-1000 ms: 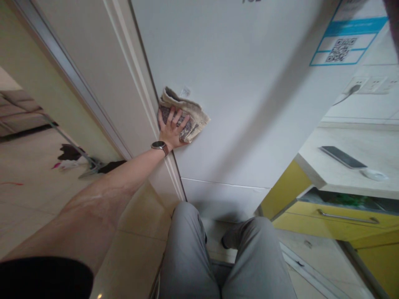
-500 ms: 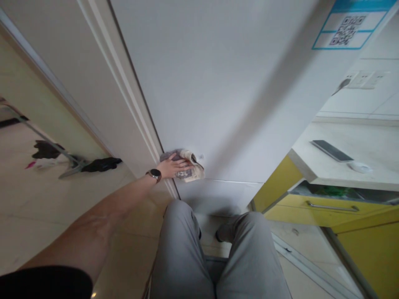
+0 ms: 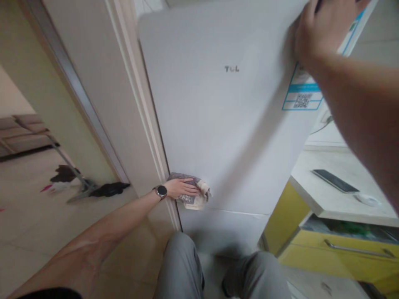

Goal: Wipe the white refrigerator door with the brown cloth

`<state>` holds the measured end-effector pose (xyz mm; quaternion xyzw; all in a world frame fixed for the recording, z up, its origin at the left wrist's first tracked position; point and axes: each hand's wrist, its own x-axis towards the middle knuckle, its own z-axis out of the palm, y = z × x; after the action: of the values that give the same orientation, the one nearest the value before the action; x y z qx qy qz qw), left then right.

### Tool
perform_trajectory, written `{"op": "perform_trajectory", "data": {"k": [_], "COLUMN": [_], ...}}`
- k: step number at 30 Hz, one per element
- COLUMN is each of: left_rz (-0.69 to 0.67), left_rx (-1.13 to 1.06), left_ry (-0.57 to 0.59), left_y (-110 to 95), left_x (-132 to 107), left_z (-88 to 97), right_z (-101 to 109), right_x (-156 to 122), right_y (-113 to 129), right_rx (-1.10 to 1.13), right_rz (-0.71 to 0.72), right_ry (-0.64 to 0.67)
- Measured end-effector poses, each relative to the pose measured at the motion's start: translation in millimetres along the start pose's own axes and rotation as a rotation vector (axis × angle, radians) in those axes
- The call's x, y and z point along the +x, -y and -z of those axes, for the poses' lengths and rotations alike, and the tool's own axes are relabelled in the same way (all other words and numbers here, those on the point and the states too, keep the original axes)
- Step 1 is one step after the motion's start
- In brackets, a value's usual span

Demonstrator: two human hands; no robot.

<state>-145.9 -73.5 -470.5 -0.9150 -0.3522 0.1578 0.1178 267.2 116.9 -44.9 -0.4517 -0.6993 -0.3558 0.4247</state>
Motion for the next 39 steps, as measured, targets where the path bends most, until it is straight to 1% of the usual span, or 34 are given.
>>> {"op": "perform_trajectory", "data": {"k": [2,3,4,6,9,12,14,16,18,20,22,25,27,30,33,39], "left_rz": [0.089,0.149,0.22,0.395,0.68,0.922,1.017,1.039,1.016,0.978,0.944,0.923,0.923,0.914,0.884,0.82], "left_rx": [0.06,0.088,0.119,0.203,0.332,0.306,0.235,0.194,0.183,0.19,0.213,0.266,0.306,0.345,0.363,0.394], "left_ry": [-0.019,-0.046,-0.086,-0.215,-0.486,-0.722,-0.818,-0.861,-0.882,-0.888,-0.867,-0.781,-0.721,-0.667,-0.631,-0.569], "left_y": [14.2,20.6,26.5,38.0,58.1,83.0,99.3,112.5,120.7,122.4,117.2,100.0,86.9,71.5,62.2,52.2], "left_x": [-8.4,-13.5,-18.9,-28.4,-33.3,-21.6,-6.7,10.1,25.7,37.9,45.7,51.3,53.8,58.1,62.1,66.0], "left_z": [50.3,77.2,104.9,161.0,243.3,320.3,366.2,403.4,427.4,436.9,435.0,422.9,415.0,406.5,398.7,378.4], "right_z": [19.8,24.0,25.4,24.0,22.3,23.6,22.8,20.6,19.4,21.5,26.7,35.4,38.5,38.4,36.1,35.3], "right_x": [5.0,3.8,1.6,-2.6,-4.0,-1.8,0.3,2.3,3.6,3.4,2.2,0.7,0.9,2.9,4.7,3.3], "right_y": [7.3,9.9,11.7,12.4,9.0,6.0,4.9,3.4,1.6,0.2,-0.2,0.5,1.1,1.5,1.5,2.3], "right_rx": [0.172,0.24,0.278,0.277,0.261,0.265,0.285,0.317,0.344,0.34,0.311,0.287,0.312,0.394,0.443,0.449], "right_rz": [-0.137,-0.169,-0.168,-0.159,-0.158,-0.137,-0.131,-0.135,-0.125,-0.107,-0.09,-0.077,-0.081,-0.111,-0.128,-0.134], "right_ry": [-0.151,-0.187,-0.193,-0.17,-0.129,-0.107,-0.107,-0.126,-0.137,-0.104,-0.049,0.001,-0.001,-0.026,-0.043,-0.054]}}
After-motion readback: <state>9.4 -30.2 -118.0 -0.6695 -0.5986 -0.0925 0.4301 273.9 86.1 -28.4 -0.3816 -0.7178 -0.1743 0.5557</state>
